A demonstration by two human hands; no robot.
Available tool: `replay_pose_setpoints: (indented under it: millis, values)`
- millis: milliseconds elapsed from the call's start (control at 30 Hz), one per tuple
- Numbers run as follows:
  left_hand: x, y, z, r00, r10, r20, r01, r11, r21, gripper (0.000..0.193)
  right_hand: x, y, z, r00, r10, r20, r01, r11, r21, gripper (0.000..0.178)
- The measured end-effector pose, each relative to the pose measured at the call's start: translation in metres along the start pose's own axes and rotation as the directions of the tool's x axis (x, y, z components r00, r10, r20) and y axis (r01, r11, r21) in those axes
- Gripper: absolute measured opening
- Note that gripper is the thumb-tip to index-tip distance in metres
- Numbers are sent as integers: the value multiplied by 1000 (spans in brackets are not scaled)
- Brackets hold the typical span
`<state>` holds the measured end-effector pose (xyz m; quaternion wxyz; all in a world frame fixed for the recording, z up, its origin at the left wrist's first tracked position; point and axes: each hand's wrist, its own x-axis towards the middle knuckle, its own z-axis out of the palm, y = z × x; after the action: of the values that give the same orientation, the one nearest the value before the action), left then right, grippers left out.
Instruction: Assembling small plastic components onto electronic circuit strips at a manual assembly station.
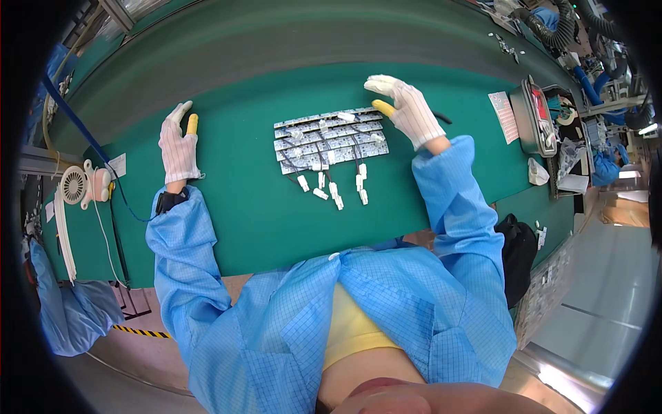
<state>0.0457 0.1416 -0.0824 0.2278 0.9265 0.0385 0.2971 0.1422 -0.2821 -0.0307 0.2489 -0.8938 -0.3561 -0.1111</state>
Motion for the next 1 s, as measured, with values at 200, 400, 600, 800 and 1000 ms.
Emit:
replay_pose_setpoints:
  millis: [200,400,600,800,1000]
  values:
    - [1,3,3,999,48,-10,-47,996,73,54,13,-5,22,976,3,220,3,1000,-27,17]
    - [4,44,-7,988,115,-107,-118,993,-27,35,8,-20,10,985,-36,-171,47,997,61,13]
    - [-20,154,-40,755,160,636,655,-210,-726,56,-9,-84,-33,846,-323,-423,326,943,-68,23]
    - [-31,198,-56,793,-121,597,589,403,-700,37,-17,-84,-41,886,-246,-394,297,952,74,62]
    - [-54,203,-66,796,-67,602,592,294,-750,47,-44,-90,-66,888,336,314,-432,381,817,40]
